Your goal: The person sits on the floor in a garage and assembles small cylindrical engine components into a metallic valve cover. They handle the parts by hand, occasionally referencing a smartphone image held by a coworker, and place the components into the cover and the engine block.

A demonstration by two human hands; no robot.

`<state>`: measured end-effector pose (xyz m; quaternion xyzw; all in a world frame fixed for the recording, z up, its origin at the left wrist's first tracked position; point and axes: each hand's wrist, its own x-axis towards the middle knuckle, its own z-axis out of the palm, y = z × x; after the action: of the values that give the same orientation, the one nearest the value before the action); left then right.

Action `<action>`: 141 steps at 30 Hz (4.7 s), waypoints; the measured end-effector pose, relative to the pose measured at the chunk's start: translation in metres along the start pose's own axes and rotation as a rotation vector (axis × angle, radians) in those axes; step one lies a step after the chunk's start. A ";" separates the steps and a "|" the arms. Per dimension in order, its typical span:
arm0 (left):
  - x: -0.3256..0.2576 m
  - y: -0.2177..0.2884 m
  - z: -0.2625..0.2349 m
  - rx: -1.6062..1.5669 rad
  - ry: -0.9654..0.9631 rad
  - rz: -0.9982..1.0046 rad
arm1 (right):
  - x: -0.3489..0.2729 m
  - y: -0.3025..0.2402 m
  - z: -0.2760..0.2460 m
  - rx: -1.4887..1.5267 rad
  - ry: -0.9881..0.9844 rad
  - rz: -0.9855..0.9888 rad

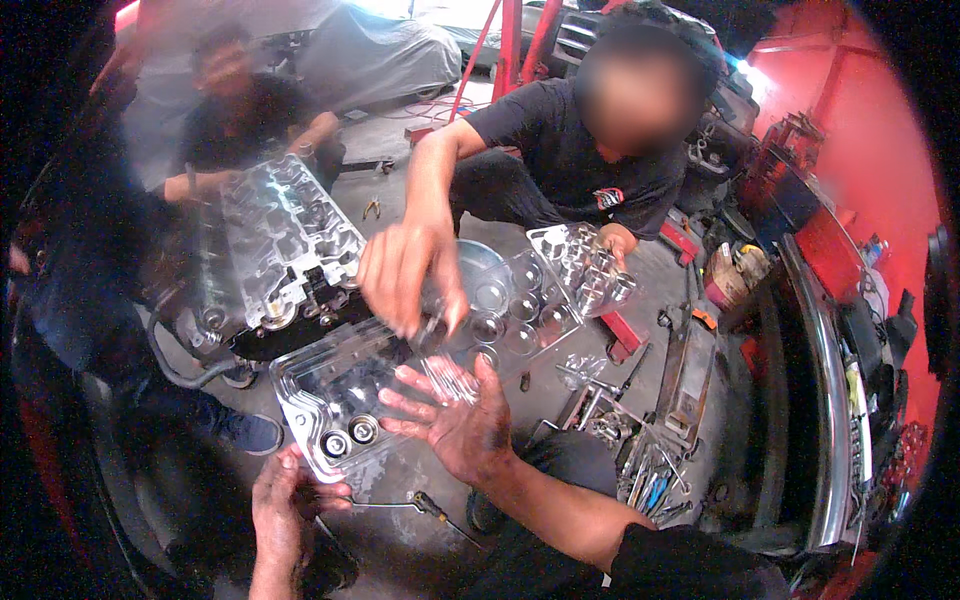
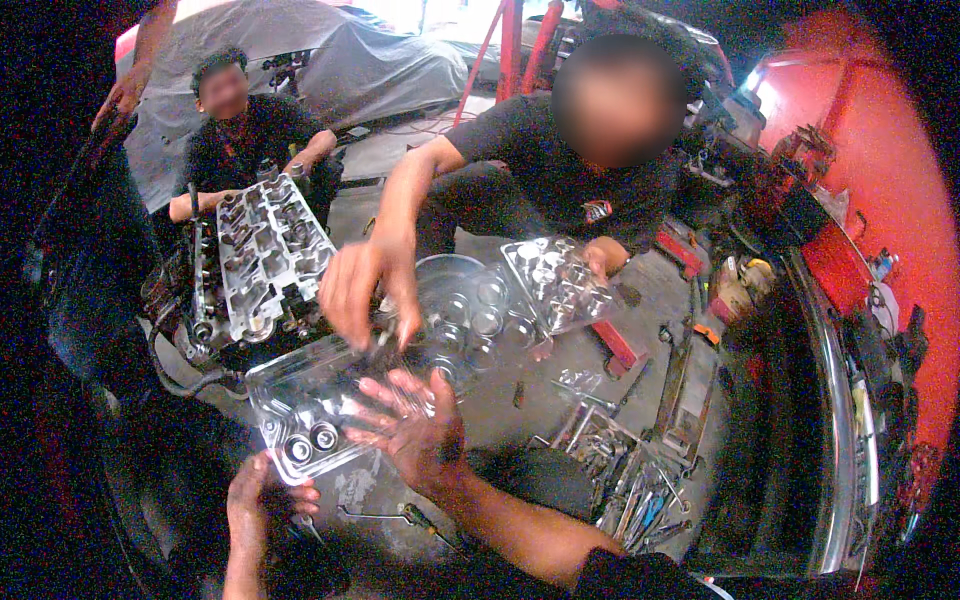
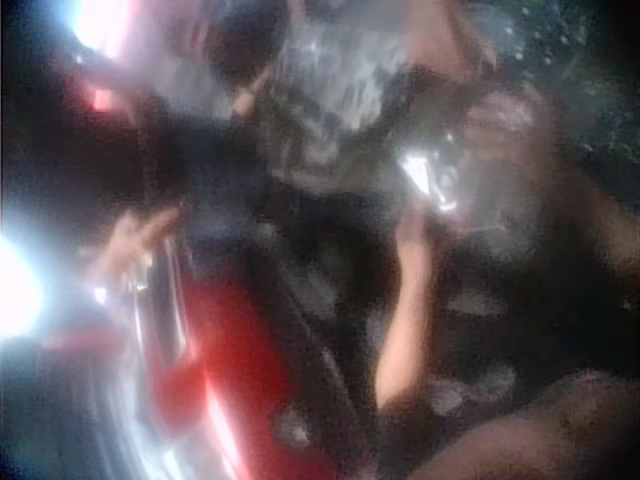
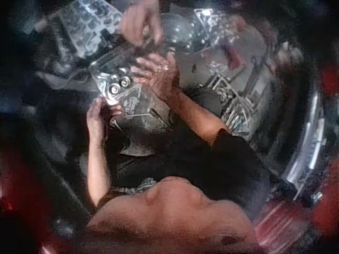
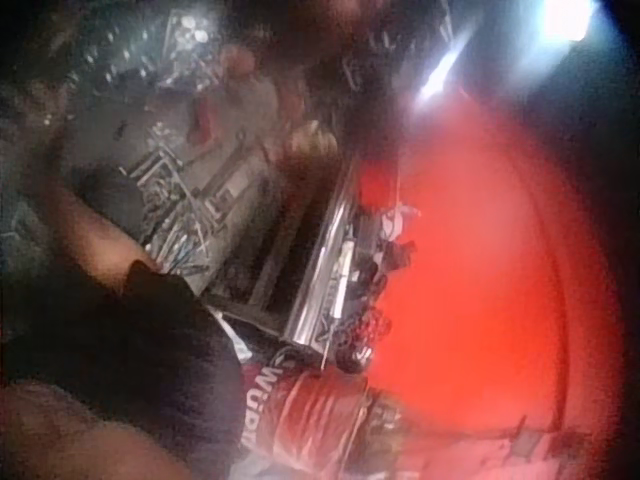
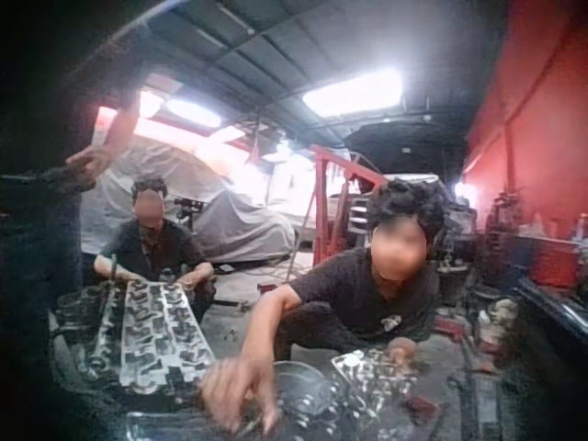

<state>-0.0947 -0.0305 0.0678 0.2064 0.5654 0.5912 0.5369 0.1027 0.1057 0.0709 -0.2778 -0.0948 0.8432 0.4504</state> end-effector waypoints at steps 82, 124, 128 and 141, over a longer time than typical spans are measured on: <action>-0.022 -0.034 0.007 -0.455 0.134 0.147 | -0.003 0.050 -0.020 -0.111 -0.141 0.163; -0.020 -0.027 0.010 -0.390 0.139 0.140 | -0.013 0.038 -0.010 -0.121 -0.091 0.169; -0.020 -0.026 0.008 -0.391 0.114 0.140 | -0.010 0.040 -0.010 -0.119 -0.094 0.164; -0.008 -0.011 -0.005 -0.350 0.111 0.111 | 0.000 0.041 0.005 -0.132 -0.162 0.191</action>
<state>-0.0920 -0.0417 0.0599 0.1080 0.4704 0.7196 0.4992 0.0709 0.0823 0.0583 -0.2458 -0.1592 0.8938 0.3396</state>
